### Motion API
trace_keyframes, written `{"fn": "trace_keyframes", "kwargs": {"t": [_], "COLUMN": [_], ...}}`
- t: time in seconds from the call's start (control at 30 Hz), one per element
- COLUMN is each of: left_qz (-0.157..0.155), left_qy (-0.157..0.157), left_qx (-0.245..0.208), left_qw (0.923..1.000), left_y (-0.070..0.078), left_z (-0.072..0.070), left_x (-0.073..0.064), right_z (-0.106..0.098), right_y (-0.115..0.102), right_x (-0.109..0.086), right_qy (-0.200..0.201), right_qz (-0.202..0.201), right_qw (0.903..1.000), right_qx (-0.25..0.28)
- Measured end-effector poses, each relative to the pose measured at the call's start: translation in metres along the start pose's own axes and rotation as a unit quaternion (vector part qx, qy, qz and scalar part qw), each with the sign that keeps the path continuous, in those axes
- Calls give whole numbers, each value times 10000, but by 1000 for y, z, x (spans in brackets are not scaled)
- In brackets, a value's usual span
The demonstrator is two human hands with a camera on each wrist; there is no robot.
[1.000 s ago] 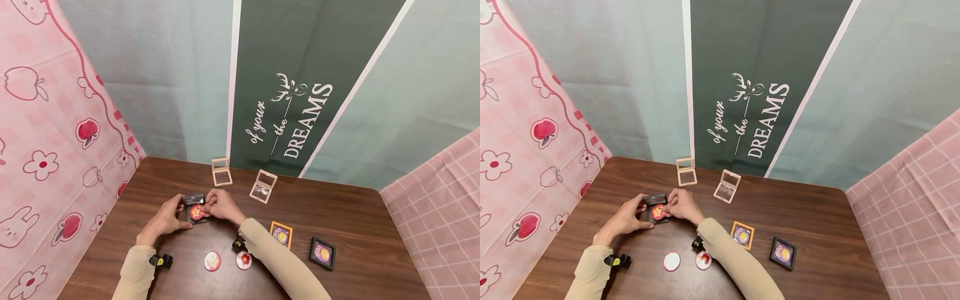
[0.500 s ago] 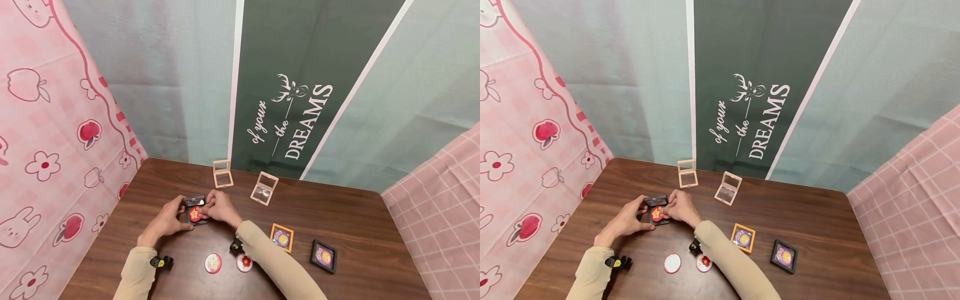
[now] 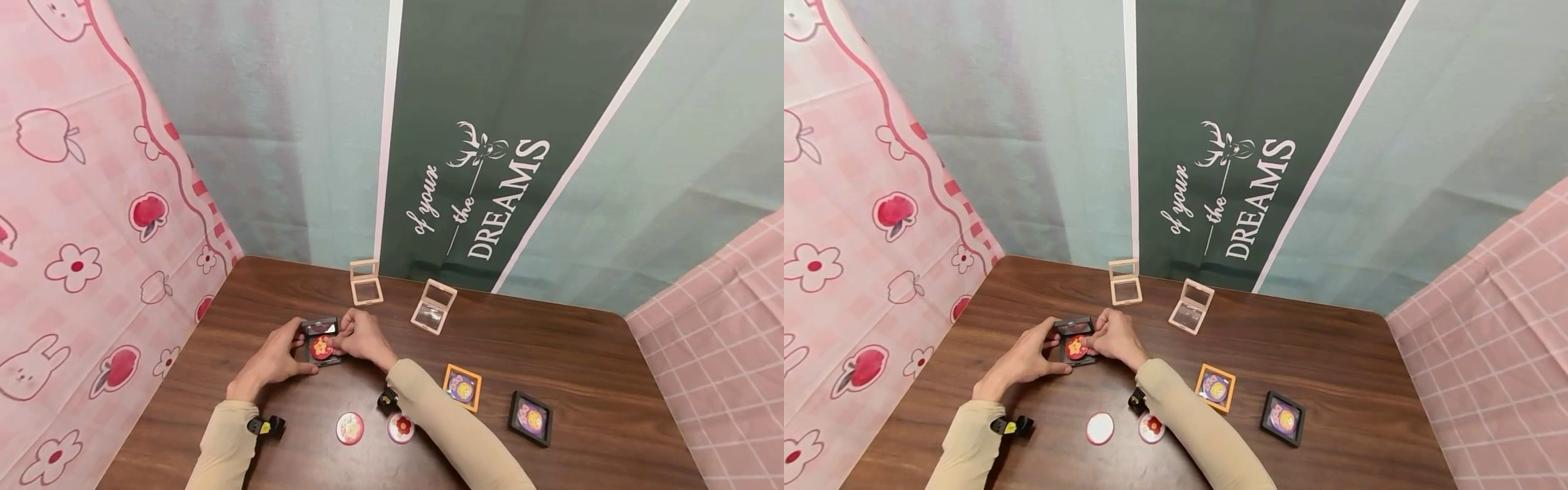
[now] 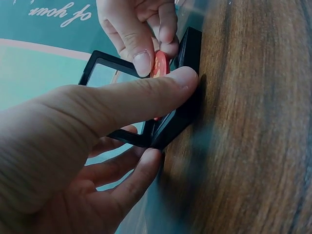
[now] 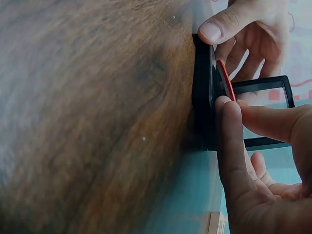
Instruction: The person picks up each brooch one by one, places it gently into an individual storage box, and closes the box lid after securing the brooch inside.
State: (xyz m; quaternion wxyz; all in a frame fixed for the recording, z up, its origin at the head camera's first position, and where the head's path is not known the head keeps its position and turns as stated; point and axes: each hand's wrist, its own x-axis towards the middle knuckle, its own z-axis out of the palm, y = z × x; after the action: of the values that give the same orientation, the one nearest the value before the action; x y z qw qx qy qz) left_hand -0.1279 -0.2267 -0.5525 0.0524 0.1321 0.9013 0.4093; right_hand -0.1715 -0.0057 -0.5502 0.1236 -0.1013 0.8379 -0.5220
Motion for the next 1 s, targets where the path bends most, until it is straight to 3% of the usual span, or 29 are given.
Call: {"fn": "trace_keyframes", "kwargs": {"t": [0.43,0.67,1.0], "left_qz": [-11,6,-18], "left_qy": [33,-6,28], "left_qx": [-27,-58,-48], "left_qw": [10000,10000,10000], "left_y": [1,1,1], "left_z": [1,1,0], "left_x": [0,0,-1], "right_z": [-3,-5,-7], "right_y": [-1,1,-2], "right_x": [-1,-2,-2], "right_qy": [6,42,-64], "right_qz": [-6,-316,-947], "right_qw": [9996,9963,9950], "right_qx": [-291,-797,-327]}}
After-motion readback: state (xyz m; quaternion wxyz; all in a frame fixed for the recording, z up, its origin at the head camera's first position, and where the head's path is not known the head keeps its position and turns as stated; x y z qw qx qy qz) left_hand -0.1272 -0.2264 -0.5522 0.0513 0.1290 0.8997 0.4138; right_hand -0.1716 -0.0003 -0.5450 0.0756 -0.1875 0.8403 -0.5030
